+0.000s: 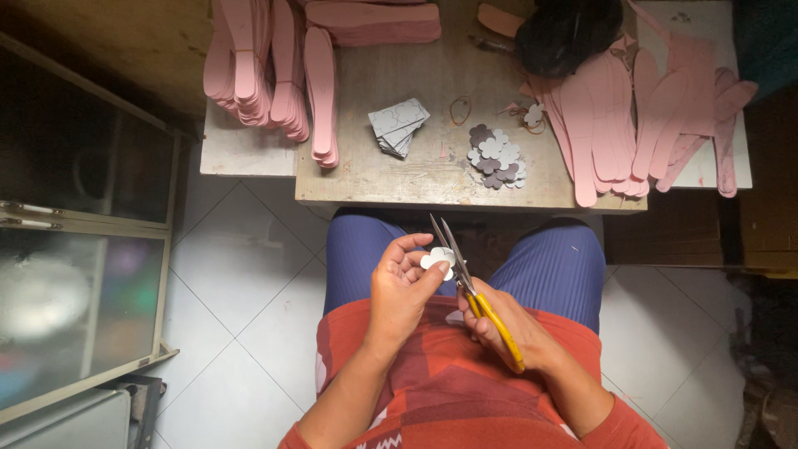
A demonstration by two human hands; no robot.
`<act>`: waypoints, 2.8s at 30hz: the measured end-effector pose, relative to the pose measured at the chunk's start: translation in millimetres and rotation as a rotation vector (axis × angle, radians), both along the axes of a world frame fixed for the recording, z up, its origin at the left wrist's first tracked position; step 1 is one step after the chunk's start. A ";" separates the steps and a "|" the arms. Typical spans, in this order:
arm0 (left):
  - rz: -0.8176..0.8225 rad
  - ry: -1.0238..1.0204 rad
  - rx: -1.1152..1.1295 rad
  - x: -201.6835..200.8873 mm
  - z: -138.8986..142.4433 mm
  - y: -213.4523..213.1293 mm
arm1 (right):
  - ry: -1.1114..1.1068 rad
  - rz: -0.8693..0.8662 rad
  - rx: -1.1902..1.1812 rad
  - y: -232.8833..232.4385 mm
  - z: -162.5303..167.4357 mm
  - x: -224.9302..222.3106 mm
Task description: The person sits on the floor and uses yellow-handled scissors to cut small white paper pieces into flower-like shapes. They repeatedly pick up new paper pieces from a stack on the table, cut them, and place the finished shapes onto a growing pile.
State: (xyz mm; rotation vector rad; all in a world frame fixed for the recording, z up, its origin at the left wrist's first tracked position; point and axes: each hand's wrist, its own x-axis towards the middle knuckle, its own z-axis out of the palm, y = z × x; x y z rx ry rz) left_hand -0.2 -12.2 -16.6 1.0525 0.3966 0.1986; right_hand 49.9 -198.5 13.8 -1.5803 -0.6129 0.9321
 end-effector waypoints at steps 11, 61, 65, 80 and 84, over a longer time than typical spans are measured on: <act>0.028 0.035 0.022 1.5 -0.3 10.6 | 0.084 0.003 -0.034 -2.4 -2.0 0.4; -0.022 0.068 0.085 0.9 15.4 15.8 | -0.105 0.087 -0.004 -4.4 -0.6 3.6; -0.015 0.044 0.085 0.9 17.2 18.4 | -0.117 0.084 -0.024 -3.6 -1.7 3.5; 0.001 0.046 0.150 3.6 22.1 28.9 | -0.122 0.097 -0.052 -4.3 -2.5 6.8; 0.009 0.044 0.145 3.7 18.0 27.0 | -0.085 0.126 0.081 -6.4 0.0 6.0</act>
